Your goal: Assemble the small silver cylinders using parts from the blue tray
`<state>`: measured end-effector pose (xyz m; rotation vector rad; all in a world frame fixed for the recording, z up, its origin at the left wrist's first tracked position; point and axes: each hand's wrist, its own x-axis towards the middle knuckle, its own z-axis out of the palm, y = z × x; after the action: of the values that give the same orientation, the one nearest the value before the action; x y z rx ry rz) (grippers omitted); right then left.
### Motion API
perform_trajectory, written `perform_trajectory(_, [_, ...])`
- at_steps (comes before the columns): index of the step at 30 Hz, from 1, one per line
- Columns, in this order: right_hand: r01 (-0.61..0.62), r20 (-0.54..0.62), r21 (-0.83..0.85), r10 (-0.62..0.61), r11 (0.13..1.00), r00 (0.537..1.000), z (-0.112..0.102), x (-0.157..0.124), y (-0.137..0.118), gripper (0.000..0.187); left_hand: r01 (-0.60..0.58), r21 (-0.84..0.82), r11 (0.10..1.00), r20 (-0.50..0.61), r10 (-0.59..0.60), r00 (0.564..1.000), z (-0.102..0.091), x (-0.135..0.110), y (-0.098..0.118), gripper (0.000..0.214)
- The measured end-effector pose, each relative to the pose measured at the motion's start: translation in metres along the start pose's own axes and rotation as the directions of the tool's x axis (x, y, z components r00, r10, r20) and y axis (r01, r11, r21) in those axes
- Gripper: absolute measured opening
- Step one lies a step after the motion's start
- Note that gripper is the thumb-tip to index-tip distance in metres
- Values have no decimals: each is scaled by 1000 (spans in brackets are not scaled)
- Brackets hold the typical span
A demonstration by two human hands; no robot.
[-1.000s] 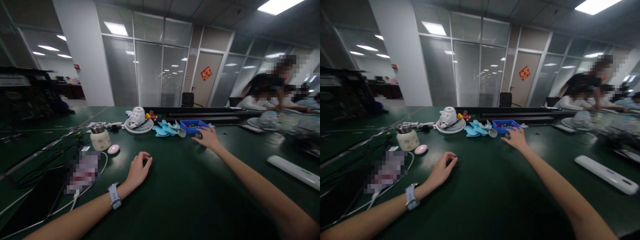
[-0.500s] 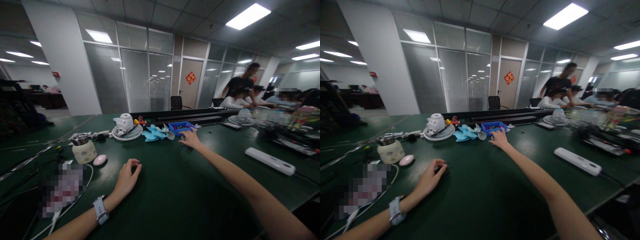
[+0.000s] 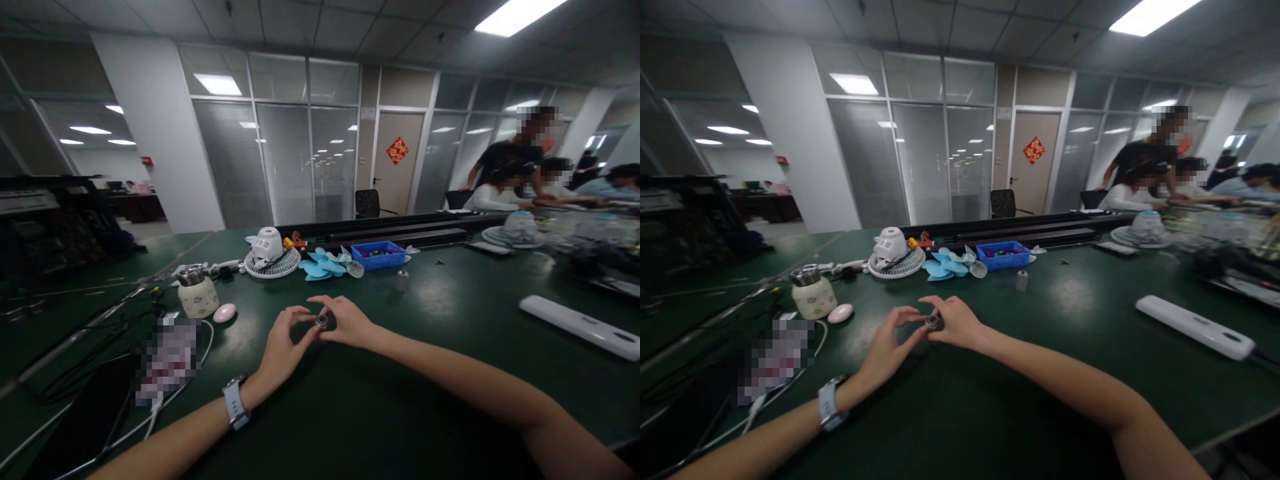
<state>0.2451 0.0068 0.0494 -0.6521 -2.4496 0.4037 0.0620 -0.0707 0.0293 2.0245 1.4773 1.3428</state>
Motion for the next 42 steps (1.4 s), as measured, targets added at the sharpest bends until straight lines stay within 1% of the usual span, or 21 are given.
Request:
perform_trajectory(4, [-72, -80, 129, 83, 989, 993, 14, -6, 4, 69, 30, -41, 999, -46, -32, 998, 4, 7, 6, 31])
perform_trajectory(7, [-79, -137, 120, 95, 990, 986, 22, -11, 6, 67, 41, -86, 995, -45, -45, 998, 8, 11, 12, 33])
perform_trajectory(10, [-64, -166, 102, 81, 993, 983, 26, -14, 7, 65, 32, -105, 994, -53, -37, 998, 11, 13, 16, 34])
perform_trajectory(12, [-61, -179, 95, 77, 994, 981, 27, -16, 6, 63, 28, -93, 995, -101, -37, 994, 10, 15, 17, 30])
perform_trajectory(14, [-65, -183, 92, 81, 994, 980, 28, -17, 5, 62, 30, -80, 996, -182, -45, 982, 6, 16, 16, 26])
perform_trajectory(16, [-74, -179, 94, 90, 993, 980, 28, -18, 4, 62, 39, -69, 997, -262, -56, 963, -1, 16, 11, 25])
perform_trajectory(17, [-76, -174, 96, 92, 992, 981, 27, -18, 4, 62, 52, -65, 997, -279, -68, 958, -5, 14, 7, 26])
perform_trajectory(18, [-76, -167, 97, 91, 992, 982, 27, -18, 3, 62, 74, -62, 995, -272, -88, 958, -8, 12, 1, 27])
perform_trajectory(19, [-76, -163, 93, 91, 993, 982, 26, -18, 2, 61, 106, -59, 993, -239, -117, 964, -10, 10, -5, 28])
perform_trajectory(22, [-82, -158, 60, 91, 995, 983, 26, -19, 0, 57, 219, -28, 975, -50, -220, 974, -13, 3, -23, 31])
perform_trajectory(24, [-87, -153, 22, 90, 996, 984, 25, -20, -1, 52, 244, -6, 970, 37, -244, 969, -11, 0, -30, 32])
perform_trajectory(25, [-86, -149, 4, 86, 996, 985, 25, -20, -2, 50, 241, -4, 971, 55, -240, 969, -10, -1, -32, 32])
perform_trajectory(32, [-52, -147, -40, 46, 998, 988, 24, -21, -5, 40, 204, 9, 979, 55, -204, 977, -8, -1, -33, 37])
perform_trajectory(37, [-66, -147, -48, 59, 997, 987, 24, -24, -6, 38, 189, 77, 979, 39, -192, 981, -9, -1, -32, 39])
perform_trajectory(40, [-129, -185, -87, 111, 988, 976, 12, -27, 4, 38, 185, 105, 977, 38, -190, 981, -10, -1, -30, 39])
perform_trajectory(42, [-185, -242, -158, 144, 970, 960, -5, -28, 22, 36, 189, 104, 976, 41, -194, 980, -11, -1, -28, 38])
